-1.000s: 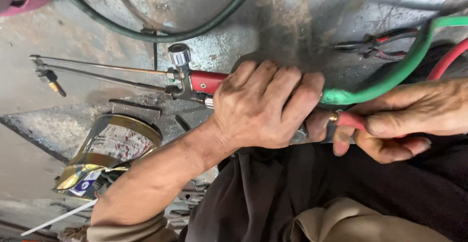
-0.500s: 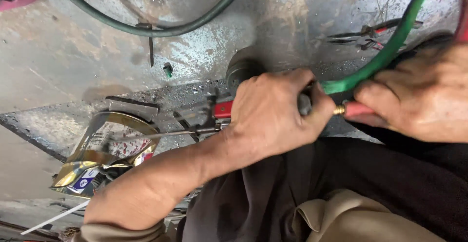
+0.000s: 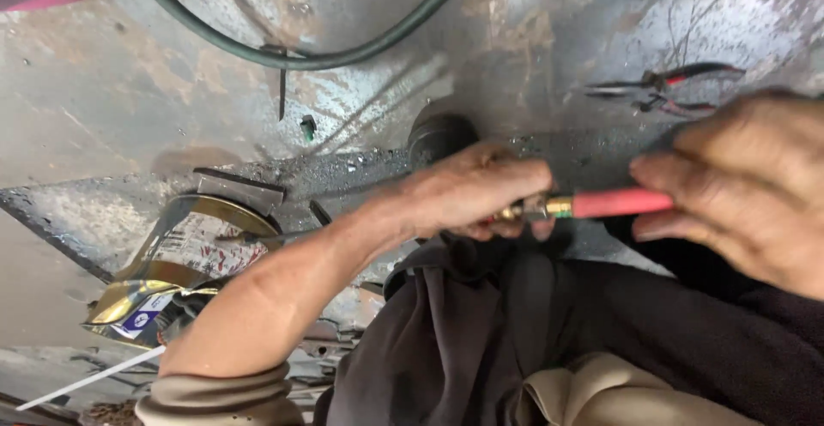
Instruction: Connecting and securing gas hoses to a cutting torch using pliers.
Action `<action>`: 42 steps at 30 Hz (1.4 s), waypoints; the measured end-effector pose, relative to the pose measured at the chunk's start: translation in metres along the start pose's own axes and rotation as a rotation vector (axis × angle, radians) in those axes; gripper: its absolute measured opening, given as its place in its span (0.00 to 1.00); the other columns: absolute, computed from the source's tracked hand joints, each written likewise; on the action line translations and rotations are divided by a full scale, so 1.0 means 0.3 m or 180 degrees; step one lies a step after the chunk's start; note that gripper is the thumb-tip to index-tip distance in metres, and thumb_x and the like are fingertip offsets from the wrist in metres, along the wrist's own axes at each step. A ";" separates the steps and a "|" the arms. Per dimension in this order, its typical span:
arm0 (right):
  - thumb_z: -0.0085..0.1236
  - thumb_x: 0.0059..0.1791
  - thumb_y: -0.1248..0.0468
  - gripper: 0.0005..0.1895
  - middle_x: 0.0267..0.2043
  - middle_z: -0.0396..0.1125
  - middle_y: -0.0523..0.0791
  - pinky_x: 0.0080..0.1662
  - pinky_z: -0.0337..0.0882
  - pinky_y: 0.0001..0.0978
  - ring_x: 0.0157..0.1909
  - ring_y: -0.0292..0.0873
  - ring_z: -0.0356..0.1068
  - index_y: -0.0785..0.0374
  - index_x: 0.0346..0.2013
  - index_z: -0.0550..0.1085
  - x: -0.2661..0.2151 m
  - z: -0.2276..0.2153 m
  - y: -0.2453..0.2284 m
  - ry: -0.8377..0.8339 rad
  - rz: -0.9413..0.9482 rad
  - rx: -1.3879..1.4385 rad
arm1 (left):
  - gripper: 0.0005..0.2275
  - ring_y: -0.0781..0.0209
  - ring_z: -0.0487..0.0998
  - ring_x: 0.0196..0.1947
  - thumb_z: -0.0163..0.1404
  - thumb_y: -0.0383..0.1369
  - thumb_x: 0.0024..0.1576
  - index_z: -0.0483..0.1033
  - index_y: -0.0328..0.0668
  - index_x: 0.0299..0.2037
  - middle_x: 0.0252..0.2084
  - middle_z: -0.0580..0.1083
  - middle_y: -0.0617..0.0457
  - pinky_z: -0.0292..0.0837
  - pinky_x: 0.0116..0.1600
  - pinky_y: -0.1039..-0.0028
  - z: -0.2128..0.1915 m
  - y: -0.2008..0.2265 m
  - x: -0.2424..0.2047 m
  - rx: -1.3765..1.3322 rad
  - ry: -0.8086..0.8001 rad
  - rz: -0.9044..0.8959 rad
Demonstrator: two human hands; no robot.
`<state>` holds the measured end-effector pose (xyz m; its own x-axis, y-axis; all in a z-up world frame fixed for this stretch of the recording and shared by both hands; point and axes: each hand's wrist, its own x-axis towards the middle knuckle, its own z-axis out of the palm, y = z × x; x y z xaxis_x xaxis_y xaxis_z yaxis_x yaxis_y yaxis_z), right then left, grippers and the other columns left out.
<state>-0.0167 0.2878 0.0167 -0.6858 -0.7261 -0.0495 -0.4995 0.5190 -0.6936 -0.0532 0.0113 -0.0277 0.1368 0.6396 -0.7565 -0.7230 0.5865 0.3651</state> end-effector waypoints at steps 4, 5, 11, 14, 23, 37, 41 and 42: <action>0.72 0.34 0.41 0.31 0.21 0.63 0.45 0.22 0.64 0.45 0.20 0.47 0.64 0.63 0.36 0.77 -0.049 0.010 0.026 -0.0099 -0.0376 -0.0066 | 0.17 0.69 0.73 0.25 0.45 0.49 0.54 0.78 0.45 0.31 0.25 0.74 0.59 0.74 0.32 0.73 0.036 0.024 0.003 -0.0138 0.0014 -0.0165; 0.72 0.34 0.41 0.31 0.21 0.63 0.45 0.22 0.64 0.45 0.20 0.47 0.64 0.63 0.36 0.77 -0.054 0.017 0.024 -0.0115 -0.0357 -0.0035 | 0.17 0.69 0.73 0.25 0.45 0.49 0.54 0.78 0.45 0.31 0.25 0.74 0.59 0.74 0.32 0.73 0.049 0.018 0.004 -0.0159 -0.0010 -0.0187; 0.72 0.41 0.50 0.20 0.23 0.67 0.45 0.29 0.69 0.43 0.24 0.47 0.71 0.62 0.34 0.77 -0.021 0.020 -0.021 -0.0341 0.0363 0.0390 | 0.18 0.61 0.79 0.23 0.47 0.45 0.51 0.82 0.38 0.27 0.20 0.77 0.49 0.76 0.35 0.68 0.091 0.039 -0.029 0.0071 0.1100 0.0189; 0.67 0.42 0.53 0.13 0.23 0.70 0.44 0.32 0.70 0.43 0.24 0.45 0.72 0.57 0.29 0.77 0.010 0.027 -0.064 -0.0477 0.1130 0.0363 | 0.15 0.54 0.79 0.22 0.49 0.43 0.51 0.83 0.39 0.29 0.18 0.75 0.47 0.77 0.34 0.65 0.108 0.038 -0.046 0.0360 0.1955 0.0637; 0.53 0.52 0.54 0.16 0.17 0.59 0.41 0.21 0.63 0.31 0.17 0.36 0.57 0.58 0.43 0.84 -0.037 0.107 -0.032 -0.1134 0.3151 0.2145 | 0.10 0.50 0.77 0.19 0.52 0.37 0.56 0.74 0.39 0.30 0.22 0.75 0.47 0.73 0.27 0.62 0.088 -0.010 -0.029 0.1828 0.3068 0.1842; 0.36 0.56 0.42 0.28 0.31 0.68 0.39 0.32 0.77 0.29 0.32 0.35 0.68 0.55 0.56 0.74 -0.018 0.169 0.214 -0.3279 0.2578 0.4406 | 0.10 0.54 0.73 0.28 0.56 0.36 0.58 0.73 0.39 0.42 0.34 0.72 0.50 0.67 0.37 0.63 -0.036 -0.016 -0.050 0.3398 0.3374 0.3235; 0.40 0.56 0.43 0.28 0.33 0.69 0.39 0.33 0.78 0.29 0.33 0.35 0.69 0.56 0.58 0.74 -0.030 0.151 0.191 -0.3013 0.2423 0.4136 | 0.12 0.55 0.73 0.31 0.56 0.36 0.58 0.73 0.36 0.45 0.36 0.71 0.50 0.66 0.39 0.64 -0.036 -0.003 -0.061 0.3590 0.3409 0.3575; 0.42 0.56 0.43 0.28 0.34 0.70 0.40 0.35 0.78 0.30 0.34 0.36 0.69 0.57 0.59 0.74 -0.034 0.149 0.183 -0.2852 0.2326 0.3959 | 0.12 0.55 0.73 0.31 0.55 0.36 0.57 0.73 0.36 0.46 0.36 0.71 0.50 0.66 0.39 0.64 -0.039 -0.001 -0.064 0.3635 0.3392 0.3642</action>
<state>-0.0135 0.3035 -0.0532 0.1419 -0.7474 -0.6491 0.7472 0.5109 -0.4250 -0.0636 -0.0069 -0.0197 -0.7297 0.6352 0.2531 0.6177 0.4535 0.6425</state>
